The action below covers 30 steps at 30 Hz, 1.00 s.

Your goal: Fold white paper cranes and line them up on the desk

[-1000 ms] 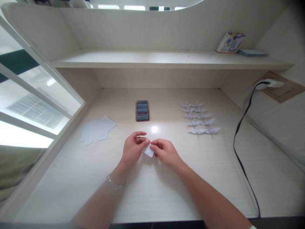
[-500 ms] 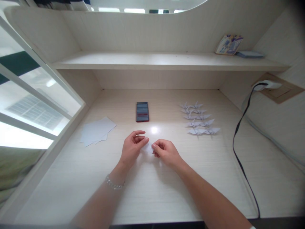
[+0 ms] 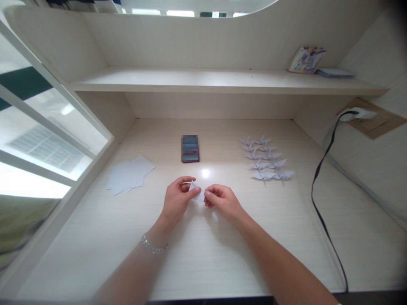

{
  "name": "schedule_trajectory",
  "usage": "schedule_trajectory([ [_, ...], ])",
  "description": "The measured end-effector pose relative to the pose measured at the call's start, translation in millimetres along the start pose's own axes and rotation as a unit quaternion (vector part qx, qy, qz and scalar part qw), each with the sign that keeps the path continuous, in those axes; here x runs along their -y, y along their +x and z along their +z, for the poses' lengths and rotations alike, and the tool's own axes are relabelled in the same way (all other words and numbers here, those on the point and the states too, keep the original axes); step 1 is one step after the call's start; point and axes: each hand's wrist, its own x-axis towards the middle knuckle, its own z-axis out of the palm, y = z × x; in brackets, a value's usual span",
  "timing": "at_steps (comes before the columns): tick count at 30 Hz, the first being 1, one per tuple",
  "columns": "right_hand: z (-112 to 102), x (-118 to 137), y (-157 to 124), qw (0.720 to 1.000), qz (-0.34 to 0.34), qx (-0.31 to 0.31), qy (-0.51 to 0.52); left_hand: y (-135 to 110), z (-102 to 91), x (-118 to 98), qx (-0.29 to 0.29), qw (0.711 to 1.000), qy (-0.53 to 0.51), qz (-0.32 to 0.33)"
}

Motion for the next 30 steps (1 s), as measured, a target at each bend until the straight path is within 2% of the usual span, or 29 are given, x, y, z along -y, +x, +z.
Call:
schedule_trajectory([
  [4, 0.8, 1.7, -1.7, 1.000, 0.002, -0.014, 0.011, -0.5, 1.2, -1.5, -0.006, 1.000, -0.013, -0.008],
  [11, 0.3, 5.0, -6.8, 0.992, -0.041, -0.043, -0.112, -1.9, 2.7, -2.8, 0.006, 1.000, 0.008, 0.023],
  [19, 2.7, 8.1, -6.6, 0.995, -0.020, -0.020, -0.096, -2.1, 0.6, 0.9, 0.009, 1.000, 0.006, 0.018],
  [27, 2.5, 7.7, -8.0, 0.990, -0.040, -0.015, -0.138, 0.1, -0.2, -1.6, -0.016, 0.999, -0.035, 0.019],
  [30, 3.2, 8.6, -8.4, 0.991, -0.035, -0.012, -0.132, -1.1, 0.1, -2.7, -0.005, 0.999, -0.030, 0.014],
])
